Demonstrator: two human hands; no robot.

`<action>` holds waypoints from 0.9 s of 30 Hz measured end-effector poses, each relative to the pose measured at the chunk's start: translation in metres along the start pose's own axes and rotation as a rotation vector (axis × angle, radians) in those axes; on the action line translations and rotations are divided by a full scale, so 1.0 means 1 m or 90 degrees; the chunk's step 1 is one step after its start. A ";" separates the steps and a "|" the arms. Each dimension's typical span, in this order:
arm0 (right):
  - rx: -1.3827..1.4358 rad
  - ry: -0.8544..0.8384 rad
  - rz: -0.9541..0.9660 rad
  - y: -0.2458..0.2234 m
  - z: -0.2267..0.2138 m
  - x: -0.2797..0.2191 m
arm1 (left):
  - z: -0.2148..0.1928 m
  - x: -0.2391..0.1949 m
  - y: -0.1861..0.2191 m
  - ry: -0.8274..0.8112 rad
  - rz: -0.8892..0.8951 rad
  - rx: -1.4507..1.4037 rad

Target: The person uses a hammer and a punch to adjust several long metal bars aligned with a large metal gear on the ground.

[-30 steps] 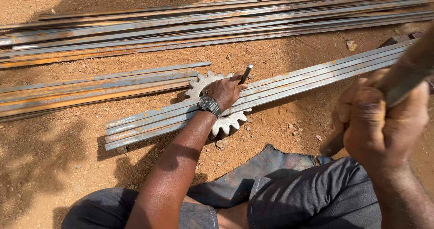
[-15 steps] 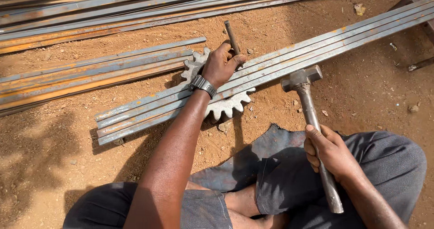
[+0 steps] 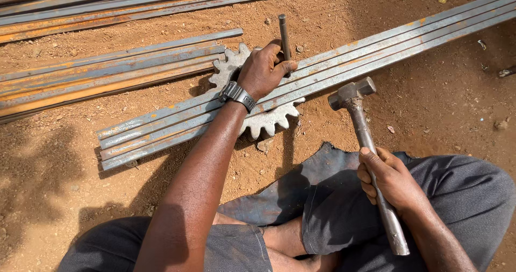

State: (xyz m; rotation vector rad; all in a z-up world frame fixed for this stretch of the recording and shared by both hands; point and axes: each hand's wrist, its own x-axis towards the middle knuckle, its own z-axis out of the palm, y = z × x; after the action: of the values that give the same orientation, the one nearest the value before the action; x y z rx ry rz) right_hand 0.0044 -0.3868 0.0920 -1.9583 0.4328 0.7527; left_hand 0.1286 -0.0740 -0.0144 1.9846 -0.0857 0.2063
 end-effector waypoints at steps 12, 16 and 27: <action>-0.009 0.013 -0.008 0.009 -0.005 0.008 | 0.000 -0.002 0.001 0.022 0.058 0.007; -0.023 0.010 -0.042 0.007 -0.003 0.002 | 0.004 -0.003 0.004 -0.037 -0.085 0.151; 0.044 0.028 -0.773 -0.071 -0.066 -0.074 | 0.009 -0.012 0.011 -0.015 0.070 0.287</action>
State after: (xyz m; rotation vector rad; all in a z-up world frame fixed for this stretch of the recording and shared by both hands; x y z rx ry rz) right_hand 0.0112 -0.4116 0.2113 -1.7456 -0.6799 -0.0993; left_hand 0.1162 -0.0876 -0.0101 2.4339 -0.1760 0.2937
